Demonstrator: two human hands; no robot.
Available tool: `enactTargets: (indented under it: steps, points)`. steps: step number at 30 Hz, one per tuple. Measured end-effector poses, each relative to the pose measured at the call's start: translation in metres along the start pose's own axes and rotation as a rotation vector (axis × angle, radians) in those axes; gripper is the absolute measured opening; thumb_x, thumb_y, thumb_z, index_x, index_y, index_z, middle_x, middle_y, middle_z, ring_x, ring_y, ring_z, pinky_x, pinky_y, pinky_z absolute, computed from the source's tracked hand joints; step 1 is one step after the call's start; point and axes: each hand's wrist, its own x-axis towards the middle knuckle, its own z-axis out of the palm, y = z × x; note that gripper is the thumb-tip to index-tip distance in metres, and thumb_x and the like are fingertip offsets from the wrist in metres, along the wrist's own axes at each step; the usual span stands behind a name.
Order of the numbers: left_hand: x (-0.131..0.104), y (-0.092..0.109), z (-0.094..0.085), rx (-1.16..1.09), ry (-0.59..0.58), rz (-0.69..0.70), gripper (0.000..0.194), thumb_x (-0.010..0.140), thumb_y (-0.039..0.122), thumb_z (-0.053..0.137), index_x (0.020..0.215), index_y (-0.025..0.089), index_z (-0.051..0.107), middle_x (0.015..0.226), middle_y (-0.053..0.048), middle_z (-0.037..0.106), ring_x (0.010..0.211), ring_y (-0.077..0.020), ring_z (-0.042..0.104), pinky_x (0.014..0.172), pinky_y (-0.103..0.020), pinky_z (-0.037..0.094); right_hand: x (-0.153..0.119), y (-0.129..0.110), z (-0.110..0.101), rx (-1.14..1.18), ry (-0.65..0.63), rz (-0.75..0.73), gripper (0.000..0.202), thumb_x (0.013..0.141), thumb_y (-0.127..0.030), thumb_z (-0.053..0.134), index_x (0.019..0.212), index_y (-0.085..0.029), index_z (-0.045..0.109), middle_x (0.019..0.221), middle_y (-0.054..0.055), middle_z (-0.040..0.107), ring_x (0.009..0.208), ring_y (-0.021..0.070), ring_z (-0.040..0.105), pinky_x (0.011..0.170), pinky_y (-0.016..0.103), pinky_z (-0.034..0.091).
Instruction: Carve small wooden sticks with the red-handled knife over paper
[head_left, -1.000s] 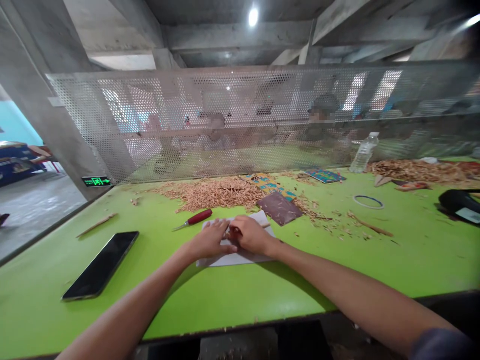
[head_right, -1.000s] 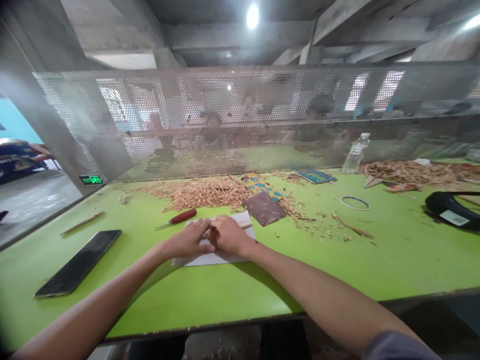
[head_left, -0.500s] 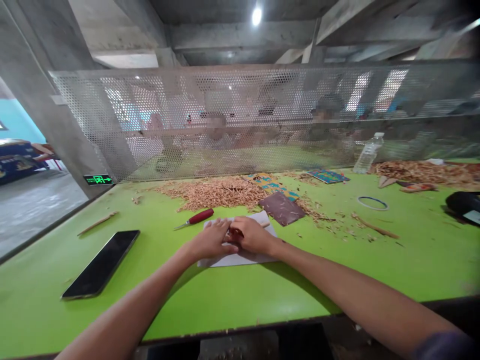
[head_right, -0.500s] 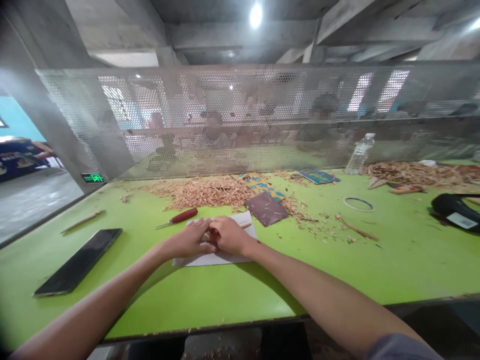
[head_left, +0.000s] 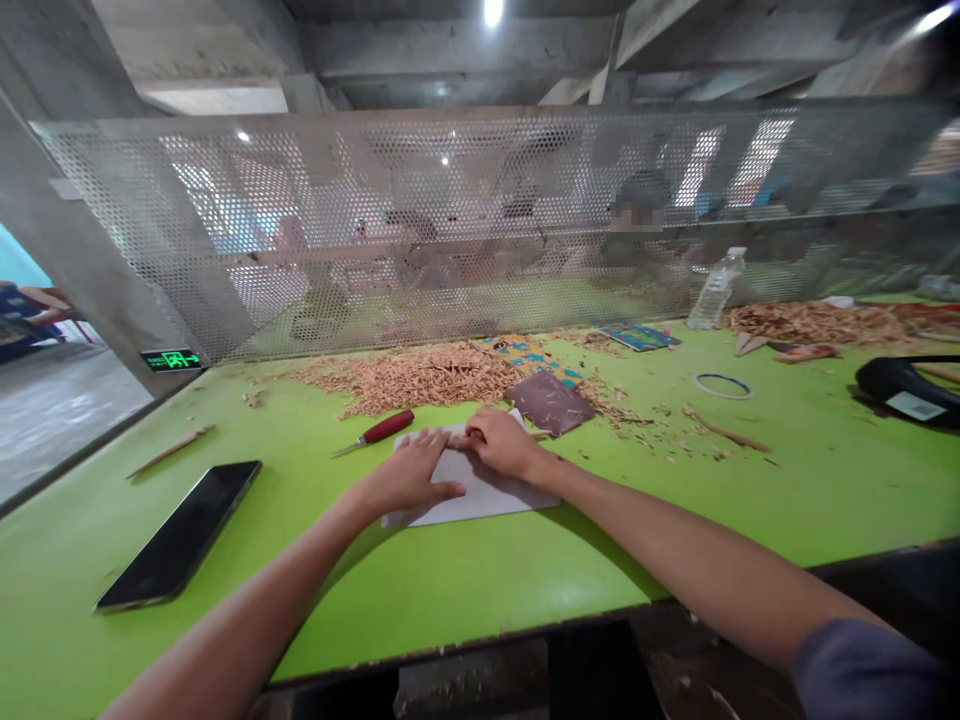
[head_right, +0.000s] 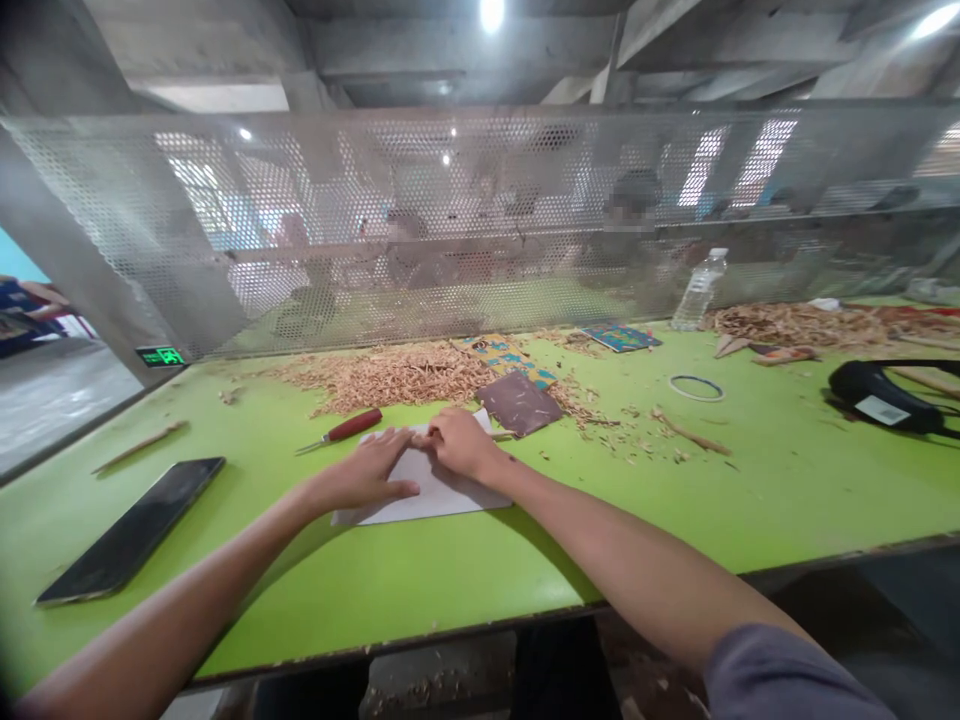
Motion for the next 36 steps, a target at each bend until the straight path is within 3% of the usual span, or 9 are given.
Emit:
enactTargets:
  steps: [3,8,15,21,26,28,32,36]
  points:
    - [0.000,0.001,-0.001,-0.001,0.004,0.005,0.077,0.089,0.059,0.066,0.151,0.019,0.042,0.160,-0.019,0.044,0.149,-0.0413,0.038,0.119,-0.054,0.032,-0.001,-0.001,0.000,-0.027,0.024,0.022,0.013,0.091,-0.017,0.066,0.080,-0.014,0.071,0.085,0.008,0.067,0.081,0.0189,0.057,0.073,0.028,0.037]
    - [-0.001,0.002,-0.001,-0.013,0.017,0.000,0.072,0.087,0.056,0.068,0.146,0.019,0.048,0.155,-0.019,0.050,0.146,-0.0420,0.042,0.117,-0.054,0.034,-0.007,-0.015,0.009,0.050,-0.014,-0.191,0.006,0.086,-0.015,0.068,0.080,-0.015,0.069,0.085,0.005,0.066,0.078,0.0171,0.055,0.072,0.027,0.037]
    - [0.000,0.001,0.001,0.004,0.015,-0.009,0.080,0.088,0.060,0.066,0.152,0.019,0.041,0.161,-0.020,0.043,0.149,-0.0413,0.038,0.119,-0.053,0.031,-0.001,0.003,0.002,-0.033,0.043,0.057,0.016,0.094,-0.020,0.063,0.082,-0.013,0.073,0.087,0.009,0.067,0.084,0.0194,0.057,0.075,0.028,0.037]
    - [-0.001,0.001,0.001,0.000,0.022,-0.005,0.075,0.086,0.056,0.069,0.146,0.018,0.047,0.157,-0.019,0.048,0.148,-0.0420,0.040,0.119,-0.054,0.032,-0.006,-0.014,0.010,0.043,-0.022,-0.146,0.008,0.089,-0.015,0.066,0.082,-0.015,0.070,0.084,0.006,0.066,0.079,0.0177,0.056,0.072,0.027,0.037]
    - [0.000,0.000,0.002,-0.005,0.027,-0.001,0.079,0.087,0.060,0.067,0.150,0.020,0.043,0.160,-0.020,0.043,0.149,-0.0423,0.038,0.119,-0.056,0.031,-0.003,-0.002,0.002,-0.050,0.030,0.073,0.019,0.095,-0.021,0.062,0.079,-0.015,0.071,0.084,0.009,0.066,0.081,0.0195,0.057,0.073,0.028,0.036]
    - [0.000,0.000,0.002,-0.006,0.030,0.007,0.078,0.087,0.059,0.067,0.149,0.019,0.043,0.159,-0.020,0.045,0.148,-0.0421,0.040,0.119,-0.055,0.032,-0.004,-0.003,0.002,-0.049,0.039,0.066,0.017,0.093,-0.021,0.063,0.079,-0.015,0.070,0.085,0.008,0.066,0.081,0.0193,0.057,0.073,0.028,0.036]
    - [-0.001,0.000,0.000,-0.005,0.022,0.008,0.070,0.087,0.054,0.068,0.144,0.019,0.049,0.153,-0.019,0.051,0.145,-0.0422,0.043,0.117,-0.055,0.035,-0.007,-0.013,0.007,0.051,-0.010,-0.095,0.009,0.088,-0.017,0.067,0.079,-0.016,0.067,0.083,0.005,0.064,0.076,0.0165,0.054,0.069,0.026,0.035]
    - [-0.001,0.002,-0.001,-0.009,0.006,0.010,0.078,0.088,0.058,0.066,0.151,0.019,0.042,0.159,-0.020,0.045,0.148,-0.0420,0.039,0.119,-0.055,0.032,-0.002,-0.003,0.003,0.054,0.041,0.032,0.007,0.088,-0.014,0.066,0.082,-0.015,0.069,0.085,0.006,0.066,0.081,0.0179,0.056,0.072,0.027,0.036]
